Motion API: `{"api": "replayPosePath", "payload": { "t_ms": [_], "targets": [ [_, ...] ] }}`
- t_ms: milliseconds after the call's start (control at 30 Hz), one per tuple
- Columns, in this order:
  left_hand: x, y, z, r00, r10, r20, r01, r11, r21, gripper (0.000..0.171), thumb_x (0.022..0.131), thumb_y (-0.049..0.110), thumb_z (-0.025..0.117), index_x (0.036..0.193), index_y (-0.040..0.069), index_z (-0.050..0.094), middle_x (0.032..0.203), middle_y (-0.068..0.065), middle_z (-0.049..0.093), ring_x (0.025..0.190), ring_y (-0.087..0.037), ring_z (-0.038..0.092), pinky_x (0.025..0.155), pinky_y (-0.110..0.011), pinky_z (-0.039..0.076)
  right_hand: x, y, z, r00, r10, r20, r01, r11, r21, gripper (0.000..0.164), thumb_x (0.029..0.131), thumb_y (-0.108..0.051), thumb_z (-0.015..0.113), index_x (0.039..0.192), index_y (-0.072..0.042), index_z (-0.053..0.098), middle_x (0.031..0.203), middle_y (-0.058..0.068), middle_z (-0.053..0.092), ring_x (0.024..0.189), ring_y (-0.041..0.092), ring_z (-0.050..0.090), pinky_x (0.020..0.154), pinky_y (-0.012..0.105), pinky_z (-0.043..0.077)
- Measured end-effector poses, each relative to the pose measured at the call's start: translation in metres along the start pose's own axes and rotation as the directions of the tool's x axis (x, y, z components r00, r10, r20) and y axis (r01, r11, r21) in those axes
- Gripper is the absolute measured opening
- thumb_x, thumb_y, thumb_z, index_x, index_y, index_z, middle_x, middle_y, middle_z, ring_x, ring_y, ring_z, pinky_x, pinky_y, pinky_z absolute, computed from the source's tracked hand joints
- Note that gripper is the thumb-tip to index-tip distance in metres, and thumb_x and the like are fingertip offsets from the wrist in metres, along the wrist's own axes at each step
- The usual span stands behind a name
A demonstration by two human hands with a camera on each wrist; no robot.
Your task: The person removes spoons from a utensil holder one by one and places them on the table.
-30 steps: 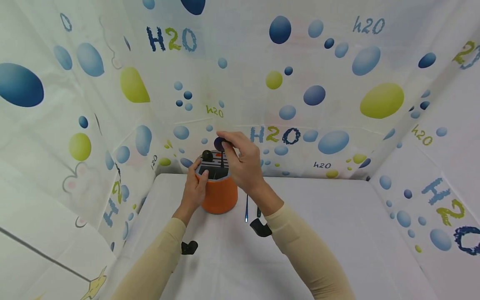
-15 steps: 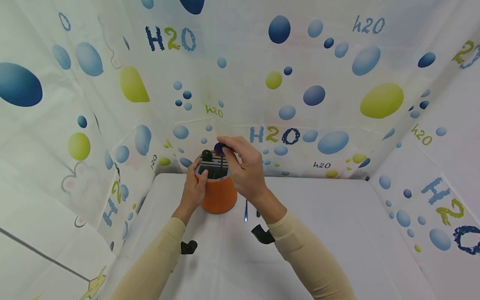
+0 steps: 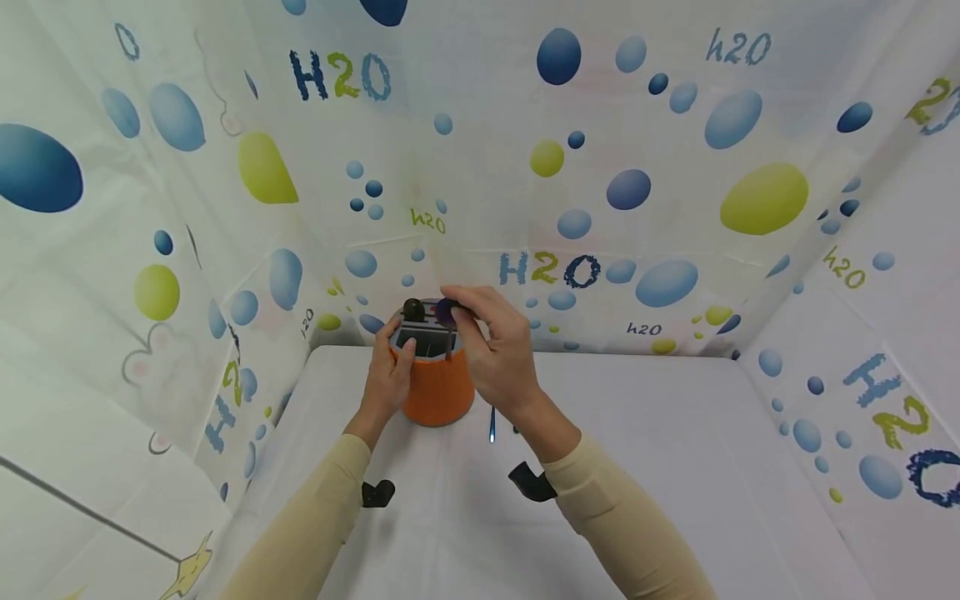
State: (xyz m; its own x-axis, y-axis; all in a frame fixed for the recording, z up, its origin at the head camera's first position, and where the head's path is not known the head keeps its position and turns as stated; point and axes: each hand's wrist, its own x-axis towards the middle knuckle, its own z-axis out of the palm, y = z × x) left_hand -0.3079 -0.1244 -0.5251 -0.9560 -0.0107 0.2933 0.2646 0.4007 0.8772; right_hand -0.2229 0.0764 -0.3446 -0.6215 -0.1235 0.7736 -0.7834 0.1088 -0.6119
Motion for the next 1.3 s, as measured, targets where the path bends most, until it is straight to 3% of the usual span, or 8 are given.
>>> {"api": "replayPosePath", "payload": {
  "t_ms": [600,933,1300],
  "targets": [
    [0.001,0.001,-0.001,1.0,-0.019,-0.008,0.02,1.0,0.023,0.062,0.106,0.059,0.042,0.16,0.032,0.026,0.164,-0.007,0.034,0.144,-0.031,0.043,0.122,-0.057,0.035,-0.015,0.003,-0.001,0.998,0.049,0.032,-0.05,0.998,0.027,0.03,0.1,0.012,0.054,0.126,0.006,0.068,0.116,0.021,0.07,0.1,0.027,0.069,0.09,0.027,0.06],
    [0.002,0.0,-0.001,1.0,-0.007,-0.006,0.007,0.999,0.034,0.062,0.107,0.057,0.042,0.161,0.031,0.026,0.164,-0.01,0.034,0.146,-0.032,0.042,0.122,-0.057,0.034,-0.037,0.016,0.003,0.979,0.194,0.067,-0.196,0.98,0.036,0.029,0.101,0.009,0.056,0.126,0.003,0.07,0.118,0.022,0.068,0.098,0.032,0.071,0.087,0.026,0.061],
    [0.001,-0.002,0.001,1.0,-0.001,-0.004,0.001,1.0,0.024,0.063,0.107,0.057,0.042,0.161,0.03,0.025,0.163,-0.009,0.035,0.144,-0.031,0.045,0.122,-0.055,0.036,-0.052,0.03,0.008,0.945,0.312,0.101,-0.313,0.95,-0.006,0.026,0.103,0.004,0.057,0.124,0.001,0.071,0.123,0.02,0.069,0.11,0.032,0.071,0.093,0.03,0.06]
  ]
}}
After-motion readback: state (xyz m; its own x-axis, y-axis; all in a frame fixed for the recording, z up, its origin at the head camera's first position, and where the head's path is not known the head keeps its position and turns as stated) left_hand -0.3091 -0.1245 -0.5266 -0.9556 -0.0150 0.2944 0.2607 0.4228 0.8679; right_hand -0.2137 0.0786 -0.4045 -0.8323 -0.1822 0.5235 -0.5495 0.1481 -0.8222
